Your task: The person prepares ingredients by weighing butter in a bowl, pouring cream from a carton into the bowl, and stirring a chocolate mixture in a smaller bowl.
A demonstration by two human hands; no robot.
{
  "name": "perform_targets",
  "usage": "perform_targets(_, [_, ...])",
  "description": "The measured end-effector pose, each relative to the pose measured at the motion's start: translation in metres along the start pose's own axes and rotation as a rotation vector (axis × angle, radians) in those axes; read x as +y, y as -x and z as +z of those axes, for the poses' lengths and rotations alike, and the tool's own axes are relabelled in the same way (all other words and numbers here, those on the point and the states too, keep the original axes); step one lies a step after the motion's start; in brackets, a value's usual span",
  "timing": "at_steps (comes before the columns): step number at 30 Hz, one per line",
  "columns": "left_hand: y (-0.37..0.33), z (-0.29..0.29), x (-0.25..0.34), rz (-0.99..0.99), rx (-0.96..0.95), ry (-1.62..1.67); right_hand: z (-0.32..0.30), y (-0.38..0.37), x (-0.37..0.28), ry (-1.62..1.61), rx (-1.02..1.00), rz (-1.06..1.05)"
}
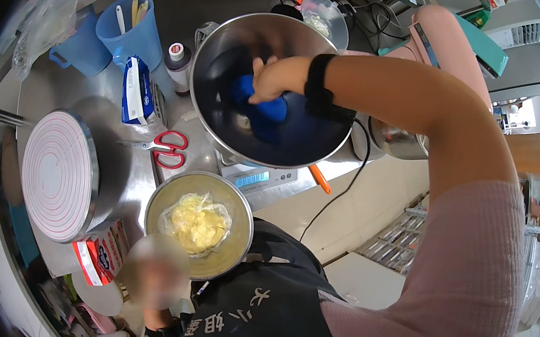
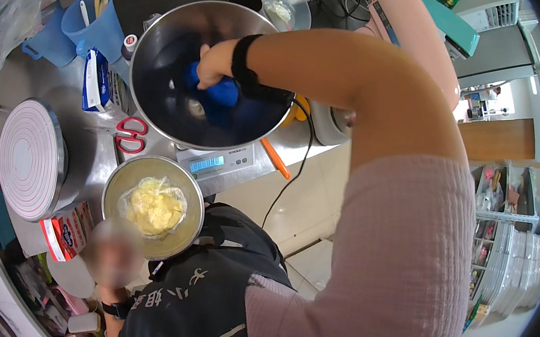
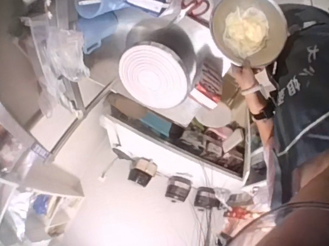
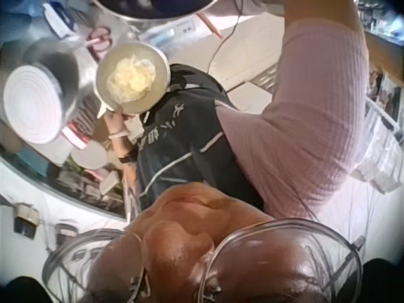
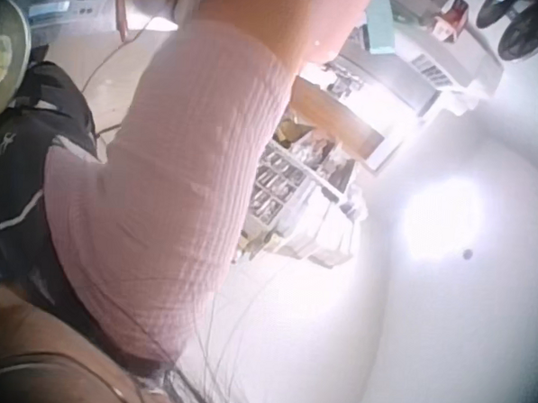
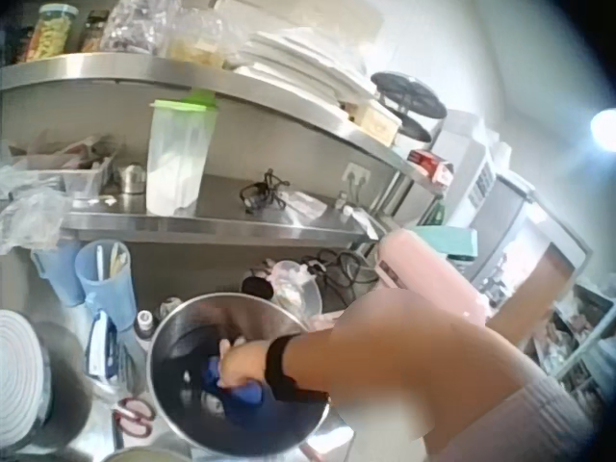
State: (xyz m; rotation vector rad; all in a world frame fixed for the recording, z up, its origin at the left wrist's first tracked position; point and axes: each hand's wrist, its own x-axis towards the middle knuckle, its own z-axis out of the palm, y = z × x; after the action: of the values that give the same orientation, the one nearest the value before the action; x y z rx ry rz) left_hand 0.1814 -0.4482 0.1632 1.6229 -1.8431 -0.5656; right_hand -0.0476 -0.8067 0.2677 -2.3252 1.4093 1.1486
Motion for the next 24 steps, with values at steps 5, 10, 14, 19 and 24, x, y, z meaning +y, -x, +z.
perform_targets(5, [0.0, -0.004, 0.011, -0.601, -0.061, 0.818, 0.017, 0.01, -0.019, -0.106, -0.084, -0.242])
perform_targets(10, [0.027, 0.009, -0.01, -0.693, -0.047, 0.92, -0.002, -0.033, -0.008, 0.079, 0.056, 0.076])
perform_targets(14, [0.024, 0.01, -0.008, -0.71, 0.007, 0.925, 0.0, -0.036, 0.002, -0.033, 0.062, -0.052])
perform_targets(19, [0.022, 0.01, -0.008, -0.713, 0.05, 0.917, 0.027, -0.026, -0.009, 0.085, -0.317, -0.368])
perform_targets(24, [0.035, 0.013, -0.009, -0.72, 0.097, 0.901, -0.024, -0.02, 0.0, -0.369, -0.178, -0.041])
